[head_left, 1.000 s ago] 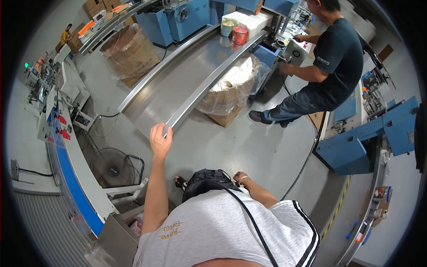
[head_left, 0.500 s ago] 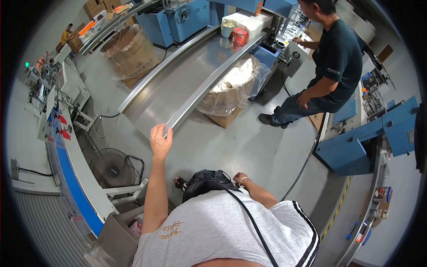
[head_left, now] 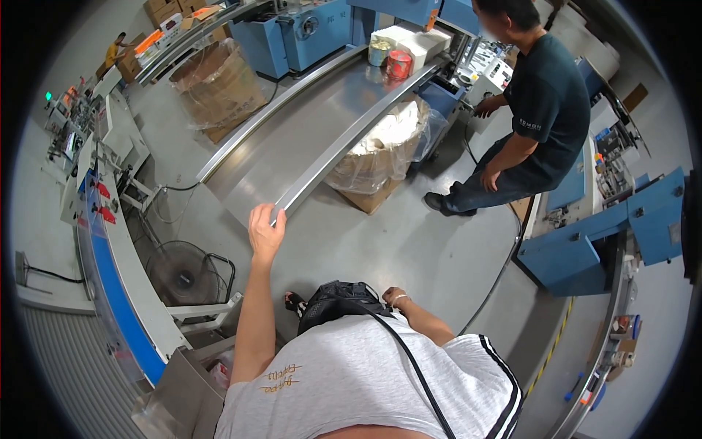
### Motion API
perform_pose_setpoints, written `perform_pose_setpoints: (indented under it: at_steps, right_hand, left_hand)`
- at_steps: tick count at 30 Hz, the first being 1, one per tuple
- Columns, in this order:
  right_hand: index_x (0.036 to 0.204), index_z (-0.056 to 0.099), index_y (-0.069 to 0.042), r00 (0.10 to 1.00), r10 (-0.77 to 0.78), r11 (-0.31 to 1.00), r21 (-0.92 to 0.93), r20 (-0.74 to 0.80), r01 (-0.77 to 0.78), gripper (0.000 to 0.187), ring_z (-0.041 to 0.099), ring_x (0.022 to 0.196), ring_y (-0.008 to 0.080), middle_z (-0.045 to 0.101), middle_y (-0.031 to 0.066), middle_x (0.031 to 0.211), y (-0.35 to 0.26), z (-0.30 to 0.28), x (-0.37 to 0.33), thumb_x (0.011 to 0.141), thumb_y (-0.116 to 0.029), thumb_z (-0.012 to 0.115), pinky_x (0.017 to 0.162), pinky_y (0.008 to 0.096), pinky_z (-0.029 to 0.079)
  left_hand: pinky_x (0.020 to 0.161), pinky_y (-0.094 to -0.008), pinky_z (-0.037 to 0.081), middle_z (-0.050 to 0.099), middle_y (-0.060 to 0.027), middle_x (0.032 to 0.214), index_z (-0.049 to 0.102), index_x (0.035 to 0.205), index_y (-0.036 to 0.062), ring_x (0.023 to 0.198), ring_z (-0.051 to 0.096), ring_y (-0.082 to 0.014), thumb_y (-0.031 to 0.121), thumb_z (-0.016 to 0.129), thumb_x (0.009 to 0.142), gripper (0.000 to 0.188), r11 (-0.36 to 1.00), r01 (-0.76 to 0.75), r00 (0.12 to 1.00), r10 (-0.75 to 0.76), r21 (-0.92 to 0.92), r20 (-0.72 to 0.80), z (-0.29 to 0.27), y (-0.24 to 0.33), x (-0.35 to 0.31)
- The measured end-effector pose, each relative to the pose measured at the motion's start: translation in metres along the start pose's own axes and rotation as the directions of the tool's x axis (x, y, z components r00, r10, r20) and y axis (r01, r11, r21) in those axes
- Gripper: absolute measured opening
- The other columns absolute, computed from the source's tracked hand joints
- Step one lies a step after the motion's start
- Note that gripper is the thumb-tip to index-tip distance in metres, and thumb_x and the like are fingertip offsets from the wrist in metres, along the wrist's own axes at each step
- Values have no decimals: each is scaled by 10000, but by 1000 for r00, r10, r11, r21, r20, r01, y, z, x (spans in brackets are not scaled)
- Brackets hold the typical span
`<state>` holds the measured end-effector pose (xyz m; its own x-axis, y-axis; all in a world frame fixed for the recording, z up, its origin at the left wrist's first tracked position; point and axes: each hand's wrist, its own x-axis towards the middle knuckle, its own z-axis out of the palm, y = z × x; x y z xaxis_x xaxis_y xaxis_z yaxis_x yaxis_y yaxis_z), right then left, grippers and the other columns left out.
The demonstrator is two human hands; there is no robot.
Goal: Organizing and inspecting stacks of paper napkins on an industrial production line.
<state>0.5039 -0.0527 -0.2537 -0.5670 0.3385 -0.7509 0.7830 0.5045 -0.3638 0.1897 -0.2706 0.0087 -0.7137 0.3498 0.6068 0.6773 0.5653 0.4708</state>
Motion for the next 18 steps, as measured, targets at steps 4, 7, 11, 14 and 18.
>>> perform_pose_setpoints:
  at_steps: [4, 7, 11, 14, 18]
  right_hand:
    - [1021, 689, -98, 1000, -7, 1000, -9, 1, 7, 372, 630, 978, 311, 660, 156, 1044, 1, 2, 3, 772, -323, 529, 868, 354, 494]
    - [983, 700, -90, 1000, -1, 1000, 14, -23, 1, 338, 620, 1000, 320, 653, 171, 1034, -3, 1, -2, 777, -291, 522, 897, 356, 485]
    - [968, 696, -81, 999, -45, 998, -43, -11, 45, 343, 630, 959, 327, 657, 174, 1014, 4, 2, 1, 777, -304, 518, 847, 364, 498]
    - [965, 694, -79, 998, -53, 998, -37, -25, 52, 347, 644, 922, 327, 666, 174, 986, 7, 5, 3, 771, -314, 528, 809, 366, 510]
    - [986, 694, -86, 998, -18, 1000, 16, -57, 19, 367, 650, 915, 319, 673, 166, 978, 11, 8, 1, 766, -338, 541, 811, 363, 514]
  left_hand:
    - [800, -416, 460, 599, -163, 978, 623, 949, -7, 915, 558, -339, 179, 662, 783, 253, 1000, -7, 1000, 7, -9, -11, 0, 0, 0]
    - [803, -414, 453, 602, -162, 985, 626, 955, -3, 926, 558, -333, 187, 662, 785, 258, 998, 41, 999, -42, -51, -23, -2, 1, 2]
    - [842, -420, 423, 604, -157, 994, 631, 960, 1, 956, 551, -326, 202, 651, 801, 258, 999, -4, 999, 2, 34, 43, -5, 2, 0]
    - [886, -423, 385, 598, -152, 1026, 624, 1001, 4, 987, 539, -321, 219, 639, 817, 283, 990, 35, 999, -37, 137, 12, -8, 1, -8]
    - [913, -444, 361, 579, -151, 1082, 594, 1079, 3, 1022, 522, -323, 231, 619, 835, 335, 980, 96, 995, -93, 174, -26, -7, -3, -18]
